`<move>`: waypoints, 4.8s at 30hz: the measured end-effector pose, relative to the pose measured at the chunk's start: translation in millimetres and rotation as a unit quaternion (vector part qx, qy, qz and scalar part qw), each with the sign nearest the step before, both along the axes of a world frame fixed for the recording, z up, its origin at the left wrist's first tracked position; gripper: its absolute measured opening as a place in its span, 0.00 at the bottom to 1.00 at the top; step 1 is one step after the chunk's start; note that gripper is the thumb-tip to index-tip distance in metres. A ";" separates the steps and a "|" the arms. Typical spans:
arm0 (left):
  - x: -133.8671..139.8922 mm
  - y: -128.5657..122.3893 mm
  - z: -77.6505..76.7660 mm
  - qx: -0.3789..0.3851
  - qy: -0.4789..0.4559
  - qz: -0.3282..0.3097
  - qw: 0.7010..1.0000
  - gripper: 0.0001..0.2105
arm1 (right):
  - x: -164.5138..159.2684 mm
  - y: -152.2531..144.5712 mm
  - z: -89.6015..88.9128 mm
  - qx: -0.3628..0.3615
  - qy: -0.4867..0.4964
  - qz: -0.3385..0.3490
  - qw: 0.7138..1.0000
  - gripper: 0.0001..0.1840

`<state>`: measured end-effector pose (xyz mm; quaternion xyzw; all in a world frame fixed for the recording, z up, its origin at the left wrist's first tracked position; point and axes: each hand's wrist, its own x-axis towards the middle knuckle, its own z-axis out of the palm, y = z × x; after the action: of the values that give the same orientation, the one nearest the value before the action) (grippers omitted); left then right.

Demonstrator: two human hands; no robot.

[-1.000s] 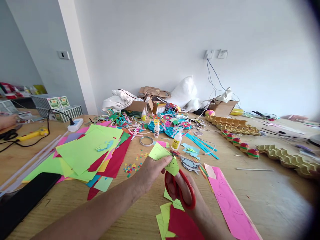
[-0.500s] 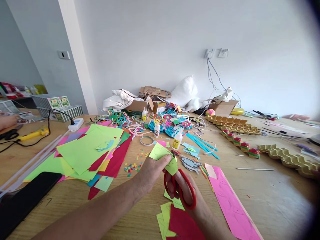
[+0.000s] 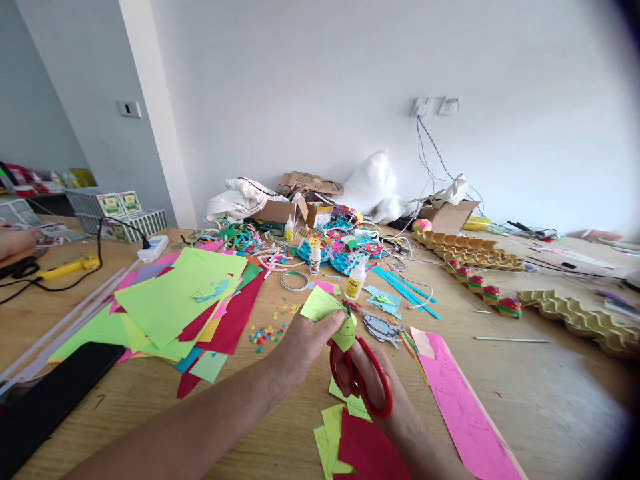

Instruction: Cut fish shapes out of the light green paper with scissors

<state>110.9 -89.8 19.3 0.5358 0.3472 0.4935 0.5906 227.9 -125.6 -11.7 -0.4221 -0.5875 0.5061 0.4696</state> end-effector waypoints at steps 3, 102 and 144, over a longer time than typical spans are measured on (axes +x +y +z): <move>0.8 -0.2 0.5 -0.003 -0.004 0.005 1.000 0.08 | -1.0 -0.2 2.9 -0.007 -0.004 0.001 1.000 0.27; -31.4 25.6 15.8 -0.035 0.041 -0.136 0.989 0.08 | 4.5 1.7 6.5 -0.029 -0.113 0.030 0.993 0.24; -25.3 24.5 11.3 -0.035 0.044 -0.144 0.988 0.08 | 4.3 5.4 -8.1 -0.035 -0.083 -0.001 0.996 0.24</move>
<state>85.6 -65.2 30.6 0.5806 0.3089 0.3665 0.6582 232.2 -120.2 -19.8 -0.4797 -0.6061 0.4888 0.4045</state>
